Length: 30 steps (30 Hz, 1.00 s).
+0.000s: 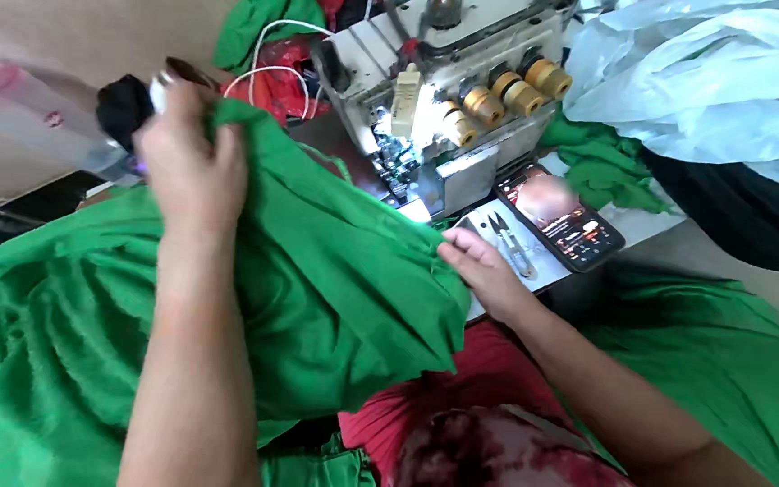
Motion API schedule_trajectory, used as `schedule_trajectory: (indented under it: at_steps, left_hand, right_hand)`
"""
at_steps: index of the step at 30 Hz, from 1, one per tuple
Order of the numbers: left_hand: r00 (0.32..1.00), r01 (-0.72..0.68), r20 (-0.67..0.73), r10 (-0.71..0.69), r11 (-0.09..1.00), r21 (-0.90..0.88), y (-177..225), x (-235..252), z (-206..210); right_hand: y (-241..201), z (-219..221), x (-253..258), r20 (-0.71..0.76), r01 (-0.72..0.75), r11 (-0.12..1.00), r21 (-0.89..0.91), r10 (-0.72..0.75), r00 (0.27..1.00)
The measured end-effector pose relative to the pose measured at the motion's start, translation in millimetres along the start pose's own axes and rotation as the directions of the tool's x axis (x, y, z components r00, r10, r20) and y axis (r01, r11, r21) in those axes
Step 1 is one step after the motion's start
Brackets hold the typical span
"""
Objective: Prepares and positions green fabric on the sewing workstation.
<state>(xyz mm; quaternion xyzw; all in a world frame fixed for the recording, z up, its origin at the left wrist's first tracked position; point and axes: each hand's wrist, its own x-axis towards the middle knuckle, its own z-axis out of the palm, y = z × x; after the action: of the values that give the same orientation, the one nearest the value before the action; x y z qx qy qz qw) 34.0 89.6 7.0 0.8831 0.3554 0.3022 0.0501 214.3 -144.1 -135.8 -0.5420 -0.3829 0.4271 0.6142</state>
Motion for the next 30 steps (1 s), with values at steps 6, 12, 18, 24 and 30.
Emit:
schedule_trajectory:
  at_steps: [6,12,18,24,30]
  left_hand:
    - [0.977,-0.146,0.159,0.142,0.989,0.017,-10.5,-58.8,-4.8]
    - [0.937,-0.221,0.203,0.286,0.931,-0.291,58.9,-182.7,19.6]
    - [0.956,-0.147,0.239,0.170,0.983,-0.112,82.2,-244.6,89.8]
    - [0.948,0.048,0.307,0.086,0.914,-0.404,67.0,-227.3,55.2]
    - [0.951,0.192,0.308,0.021,0.743,-0.641,59.9,-223.3,27.3]
  right_hand:
    - [15.7,-8.0,-13.0,0.012,0.056,0.976,-0.212,-0.055,0.998]
    - [29.6,-6.5,-34.5,0.091,0.220,0.800,-0.558,-0.204,0.975]
    - [16.9,4.6,-29.1,0.154,0.234,0.772,-0.591,-0.177,0.972]
    - [9.2,10.8,-30.3,0.121,0.228,0.950,-0.216,-0.205,0.971]
    - [1.7,13.4,-37.7,0.037,0.043,0.998,0.039,-0.045,0.998]
